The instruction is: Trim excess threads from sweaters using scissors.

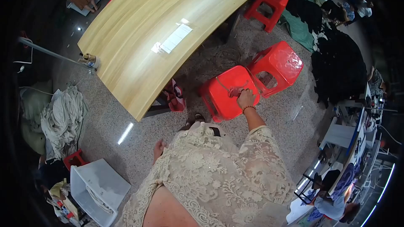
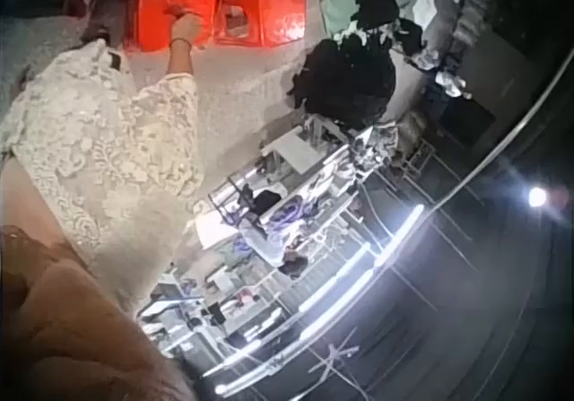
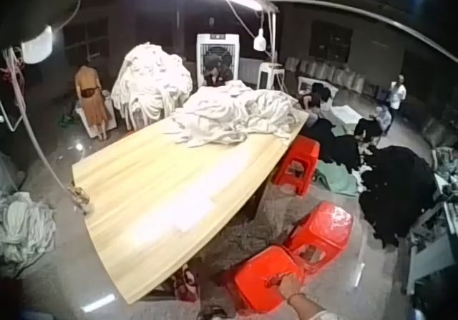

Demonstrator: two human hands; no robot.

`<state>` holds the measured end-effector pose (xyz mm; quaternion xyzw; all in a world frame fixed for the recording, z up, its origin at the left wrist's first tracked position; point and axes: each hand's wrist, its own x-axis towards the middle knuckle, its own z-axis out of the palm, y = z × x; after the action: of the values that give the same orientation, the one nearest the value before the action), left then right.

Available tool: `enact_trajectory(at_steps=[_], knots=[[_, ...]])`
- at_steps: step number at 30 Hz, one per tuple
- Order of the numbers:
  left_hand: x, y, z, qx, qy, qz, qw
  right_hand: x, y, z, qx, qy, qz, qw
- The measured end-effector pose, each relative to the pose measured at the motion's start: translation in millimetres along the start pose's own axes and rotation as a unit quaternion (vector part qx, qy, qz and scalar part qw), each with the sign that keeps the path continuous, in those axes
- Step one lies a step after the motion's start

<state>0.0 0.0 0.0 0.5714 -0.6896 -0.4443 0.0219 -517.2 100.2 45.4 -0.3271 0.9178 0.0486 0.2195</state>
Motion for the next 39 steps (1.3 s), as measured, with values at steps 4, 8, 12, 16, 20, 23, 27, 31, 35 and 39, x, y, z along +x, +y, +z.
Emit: enact_trajectory(at_steps=[4,8,12,16,20,23,27,31,35,39], knots=[[23,88,-24,0.073,0.166,0.162,0.97,14,-1,-31,0.032,0.058,0.036,0.997],[86,136,-70,0.186,0.215,0.243,0.928,29,-9,-34,0.2,0.217,-0.041,0.955],[130,119,-80,0.265,0.126,0.19,0.937,26,-12,-38,0.211,0.366,-0.123,0.898],[142,103,-86,0.306,0.068,0.16,0.936,12,-17,-49,0.297,0.393,-0.153,0.857],[141,92,-81,0.308,0.096,0.172,0.931,-1,-15,-77,0.282,0.391,-0.154,0.863],[144,99,-79,0.294,0.104,0.192,0.93,15,4,-85,0.279,0.431,-0.144,0.846],[140,95,-86,0.279,0.12,0.198,0.932,40,-24,-124,0.398,0.348,-0.131,0.839],[139,93,-87,0.279,0.105,0.185,0.936,67,-41,-152,0.293,0.365,-0.104,0.877],[151,92,-81,0.254,0.098,0.16,0.949,111,-60,-179,0.299,0.361,-0.1,0.878],[184,104,-78,0.175,0.175,0.153,0.957,168,-63,-207,0.296,0.385,-0.107,0.867]])
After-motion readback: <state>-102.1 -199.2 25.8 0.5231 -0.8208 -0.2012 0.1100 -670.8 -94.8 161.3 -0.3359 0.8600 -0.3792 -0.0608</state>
